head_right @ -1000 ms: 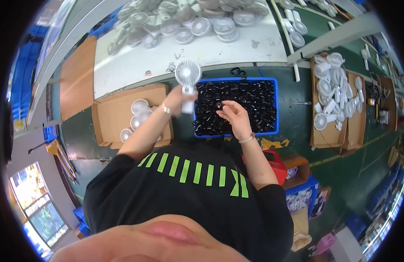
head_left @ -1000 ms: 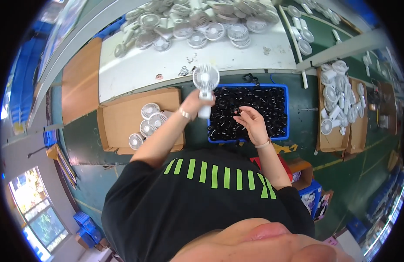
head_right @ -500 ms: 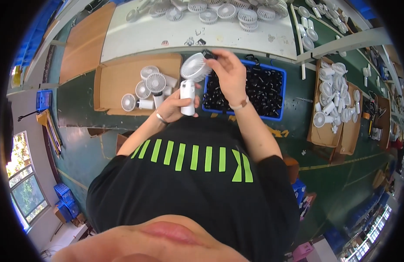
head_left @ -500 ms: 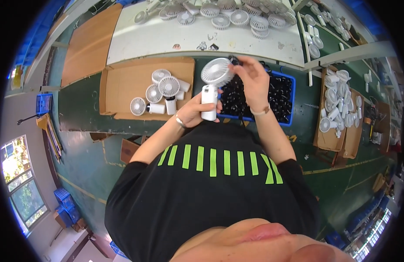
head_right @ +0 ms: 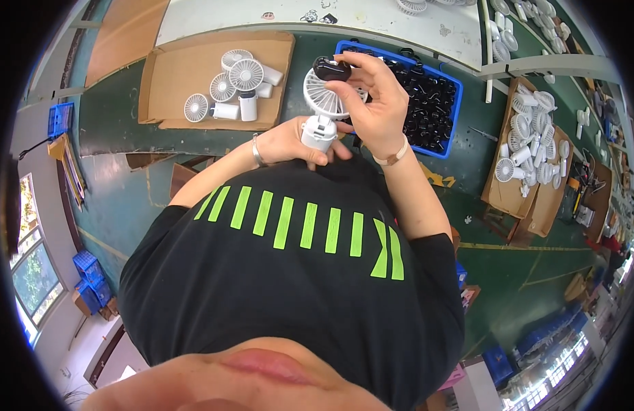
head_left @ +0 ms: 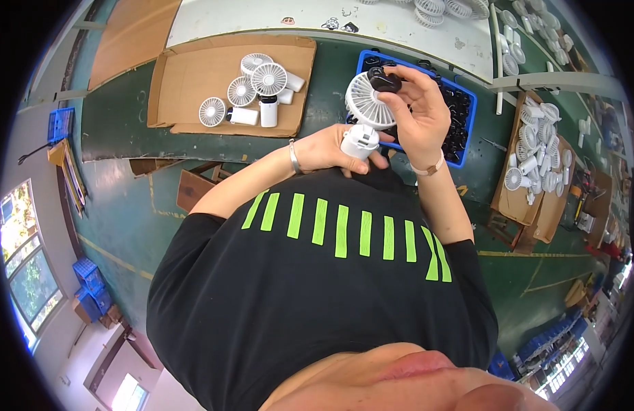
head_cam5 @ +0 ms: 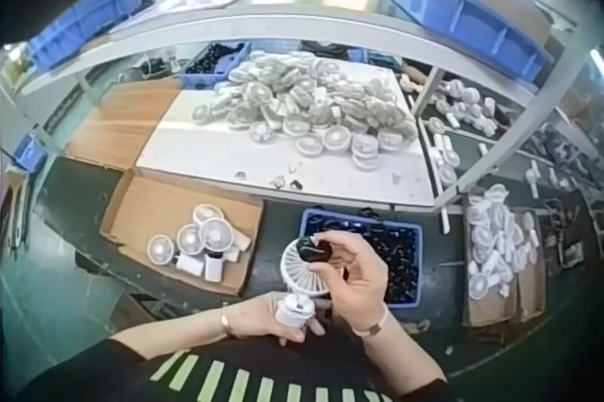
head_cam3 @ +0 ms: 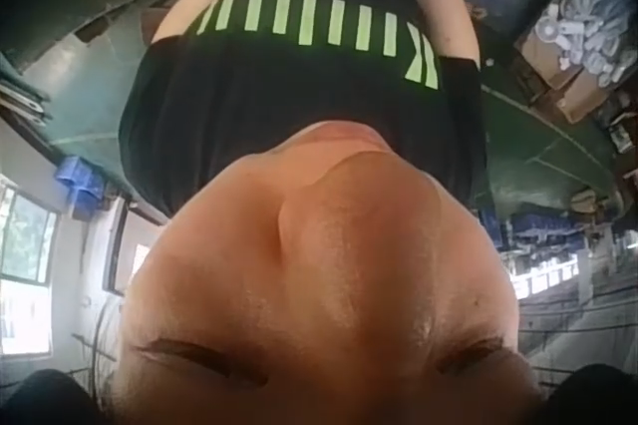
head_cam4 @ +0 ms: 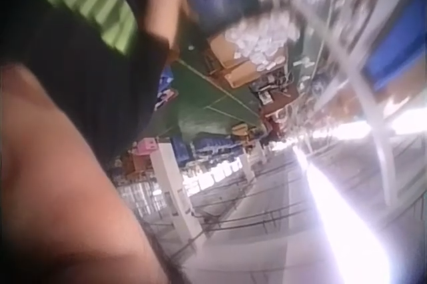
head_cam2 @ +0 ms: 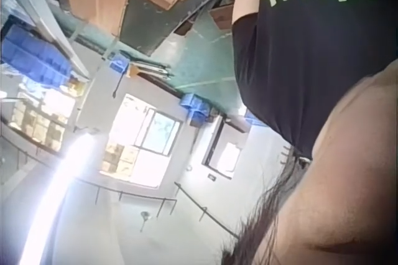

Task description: The person assembles portable fans by picking up fan bodies and fan heads, attaching black connector pieces to them by hand, and placing the assembled fans into a cardboard box.

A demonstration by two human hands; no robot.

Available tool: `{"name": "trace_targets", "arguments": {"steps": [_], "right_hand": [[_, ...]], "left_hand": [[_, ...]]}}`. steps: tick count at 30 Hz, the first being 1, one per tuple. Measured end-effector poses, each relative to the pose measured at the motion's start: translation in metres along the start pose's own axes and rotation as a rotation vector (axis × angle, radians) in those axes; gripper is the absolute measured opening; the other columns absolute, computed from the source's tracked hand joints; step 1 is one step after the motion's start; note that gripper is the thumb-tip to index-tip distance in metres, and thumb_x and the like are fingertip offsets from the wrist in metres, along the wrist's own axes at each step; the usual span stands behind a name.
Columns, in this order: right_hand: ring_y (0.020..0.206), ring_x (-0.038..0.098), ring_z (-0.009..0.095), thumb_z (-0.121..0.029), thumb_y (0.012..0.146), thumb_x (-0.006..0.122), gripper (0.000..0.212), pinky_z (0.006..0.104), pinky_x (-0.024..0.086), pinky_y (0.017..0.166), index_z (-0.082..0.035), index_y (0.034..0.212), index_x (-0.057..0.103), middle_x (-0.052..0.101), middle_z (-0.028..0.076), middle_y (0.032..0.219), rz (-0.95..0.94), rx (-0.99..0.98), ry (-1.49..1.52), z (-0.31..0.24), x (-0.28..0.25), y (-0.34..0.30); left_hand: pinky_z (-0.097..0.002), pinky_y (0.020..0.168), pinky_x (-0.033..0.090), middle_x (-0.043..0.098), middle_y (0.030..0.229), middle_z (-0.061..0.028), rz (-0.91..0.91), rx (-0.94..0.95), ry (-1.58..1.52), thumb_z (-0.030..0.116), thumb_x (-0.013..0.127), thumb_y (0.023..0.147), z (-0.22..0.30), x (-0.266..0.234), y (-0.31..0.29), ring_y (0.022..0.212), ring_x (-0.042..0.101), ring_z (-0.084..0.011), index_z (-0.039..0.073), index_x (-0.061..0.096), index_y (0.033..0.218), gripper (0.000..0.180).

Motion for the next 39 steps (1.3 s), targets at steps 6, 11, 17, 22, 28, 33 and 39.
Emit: {"name": "trace_targets", "arguments": {"steps": [6,11,17,22,28,33,39], "right_hand": [[0.087,0.067,0.014,0.007,0.083,0.065,0.029,0.0242,0.054,0.076,0.005,0.111,0.060,0.068,0.010,0.102,0.067,0.309,0.109,0.024,-0.005,-0.016],[0.086,0.066,0.027,0.001,0.070,0.077,0.031,0.0321,0.054,0.075,0.000,0.099,0.068,0.068,0.014,0.099,-0.045,-0.263,-0.484,-0.062,0.003,-0.027],[0.089,0.062,0.024,-0.003,0.064,0.080,0.037,0.0317,0.052,0.072,-0.004,0.100,0.071,0.066,0.009,0.099,-0.082,-0.336,-0.580,-0.067,0.012,-0.038],[0.088,0.060,0.019,0.003,0.069,0.077,0.036,0.0287,0.053,0.071,-0.004,0.104,0.070,0.060,0.010,0.103,-0.082,-0.174,-0.413,-0.055,0.012,-0.046],[0.093,0.057,0.013,-0.020,0.097,0.053,0.031,0.0337,0.050,0.080,0.000,0.122,0.050,0.056,0.005,0.102,0.040,0.581,0.508,0.031,0.022,-0.070],[0.071,0.051,0.014,-0.031,0.098,0.045,0.028,0.0336,0.049,0.071,-0.008,0.091,0.058,0.055,0.000,0.077,-0.017,0.833,0.881,0.043,0.055,-0.071],[0.107,0.061,0.024,-0.023,0.097,0.045,0.044,0.0359,0.049,0.091,0.001,0.134,0.042,0.056,0.017,0.127,-0.021,0.562,0.529,0.060,0.033,-0.032]], "left_hand": [[-0.0217,0.053,0.045,0.066,0.081,-0.0033,0.158,0.062,0.140,0.009,0.080,0.074,0.006,-0.005,0.005,0.064,0.058,-0.0077,0.001,0.063,0.095,0.028],[-0.0214,0.055,0.046,0.066,0.081,-0.0024,0.291,0.180,0.351,0.020,0.076,0.079,0.020,-0.018,0.001,0.067,0.058,-0.0065,0.001,0.066,0.094,0.026],[-0.0241,0.052,0.045,0.064,0.073,-0.0053,0.263,0.398,0.305,0.060,0.039,0.094,0.033,-0.011,-0.008,0.061,0.055,-0.0104,0.001,0.065,0.091,0.065],[-0.0235,0.053,0.043,0.065,0.075,-0.0069,0.262,0.392,0.213,0.053,0.041,0.094,0.034,-0.009,-0.006,0.058,0.054,-0.0105,0.000,0.066,0.085,0.060],[-0.0262,0.056,0.039,0.054,0.068,-0.0022,0.414,0.391,0.392,0.044,0.053,0.090,0.047,-0.014,-0.016,0.064,0.048,-0.0092,0.000,0.063,0.082,0.046],[-0.0248,0.053,0.039,0.056,0.071,-0.0027,0.438,0.378,0.419,0.046,0.052,0.093,0.051,-0.016,-0.022,0.064,0.050,-0.0086,0.001,0.061,0.089,0.046],[-0.0216,0.034,0.030,0.059,0.081,-0.0034,0.291,0.063,-0.375,0.058,0.026,0.099,0.024,-0.008,-0.006,0.054,0.053,-0.0112,0.009,0.052,0.107,0.057]]}}
Point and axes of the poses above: each hand's wrist, its own y-axis towards the middle knuckle, its own x-axis out of the palm, z = x × y, the point moved 9 cm from there along y, towards the middle knuckle
